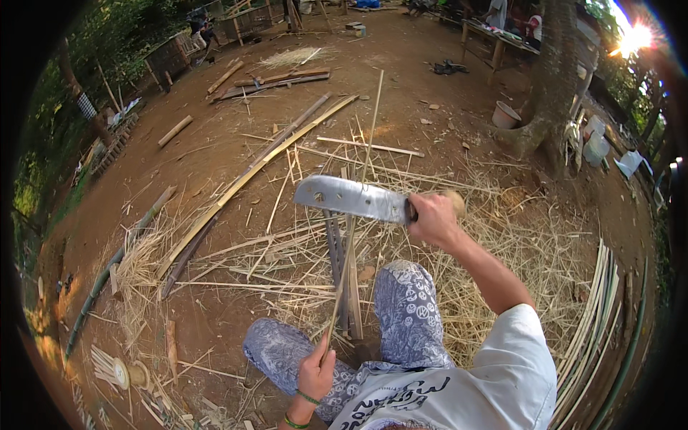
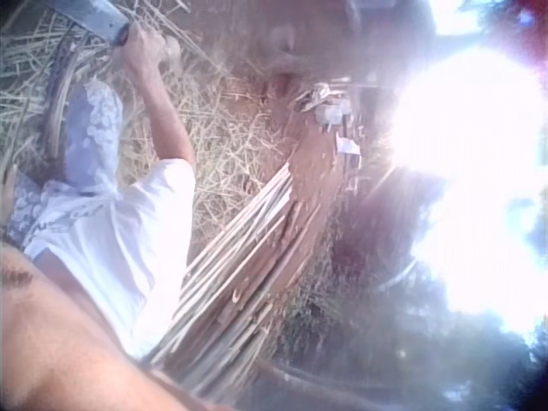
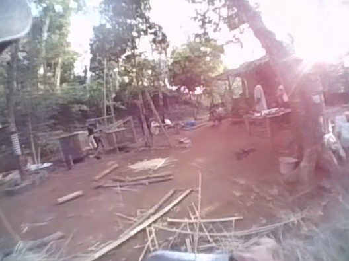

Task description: The person walks through a cluttered outdoor area and sits on the ground. They use a machete to split a long bamboo pole into thin strips, repeatedly striking the pole against a wooden block to separate the layers.

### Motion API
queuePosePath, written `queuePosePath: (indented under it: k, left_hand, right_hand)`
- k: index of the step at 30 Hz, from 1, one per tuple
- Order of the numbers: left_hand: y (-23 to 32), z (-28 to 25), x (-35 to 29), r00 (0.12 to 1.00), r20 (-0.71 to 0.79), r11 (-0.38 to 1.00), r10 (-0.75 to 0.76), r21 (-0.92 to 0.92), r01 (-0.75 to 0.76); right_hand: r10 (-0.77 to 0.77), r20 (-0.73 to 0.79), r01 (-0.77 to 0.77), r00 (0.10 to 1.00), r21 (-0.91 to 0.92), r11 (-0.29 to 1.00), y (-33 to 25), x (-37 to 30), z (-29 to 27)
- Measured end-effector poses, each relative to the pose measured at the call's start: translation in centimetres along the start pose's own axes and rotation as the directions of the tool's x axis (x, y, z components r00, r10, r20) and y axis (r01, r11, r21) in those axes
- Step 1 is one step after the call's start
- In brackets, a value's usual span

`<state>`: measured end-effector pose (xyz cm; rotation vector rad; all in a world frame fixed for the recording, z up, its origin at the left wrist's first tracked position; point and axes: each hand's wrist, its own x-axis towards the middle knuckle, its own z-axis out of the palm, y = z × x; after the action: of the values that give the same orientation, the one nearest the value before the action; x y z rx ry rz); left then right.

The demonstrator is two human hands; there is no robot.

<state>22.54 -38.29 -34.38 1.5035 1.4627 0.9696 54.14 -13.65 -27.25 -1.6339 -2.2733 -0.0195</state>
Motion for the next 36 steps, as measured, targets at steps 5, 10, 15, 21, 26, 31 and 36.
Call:
queuePosePath:
  k: [5, 10, 15, 21, 26, 31, 36]
  left_hand:
    - [-0.1, -0.8, -0.6, 0.999, 0.025, 0.999, -0.022, 0.035, 0.022]
    - [0.2, -1.0, -1.8, 0.999, 0.034, 0.999, -0.039, 0.021, 0.038]
    - [-0.5, -1.5, -2.2, 0.999, 0.035, 0.999, -0.037, 0.018, 0.037]
    - [-1.6, -2.1, -4.1, 0.991, 0.014, 0.990, -0.135, 0.047, 0.135]
    - [-1.9, -3.0, -6.0, 0.988, 0.055, 0.978, -0.142, 0.160, 0.132]
    - [-4.6, -3.7, -9.4, 0.910, 0.148, 0.921, -0.388, 0.015, 0.390]
    - [-6.1, -3.5, -7.9, 0.773, 0.549, 0.538, -0.319, -0.566, 0.625]
  right_hand:
    - [-0.145, -0.011, 0.145, 0.989, -0.017, 0.989, -1.4, -0.6, 0.6]
    - [-0.042, -0.167, 0.045, 0.985, 0.014, 0.999, 1.5, 1.2, 0.2]
    - [-0.066, -0.120, 0.063, 0.991, -0.035, 0.997, 0.3, 1.3, -1.1]
    - [0.153, 0.006, -0.153, 0.988, 0.013, 0.988, 1.4, 3.8, -2.3]
    - [0.203, 0.003, -0.203, 0.979, -0.027, 0.979, 4.3, 6.0, -2.3]
    - [0.416, -0.226, -0.394, 0.881, 0.138, 0.909, 11.3, 9.3, -1.8]
    - [0.374, 0.082, -0.223, 0.924, 0.909, 0.352, 6.4, 8.7, 0.0]
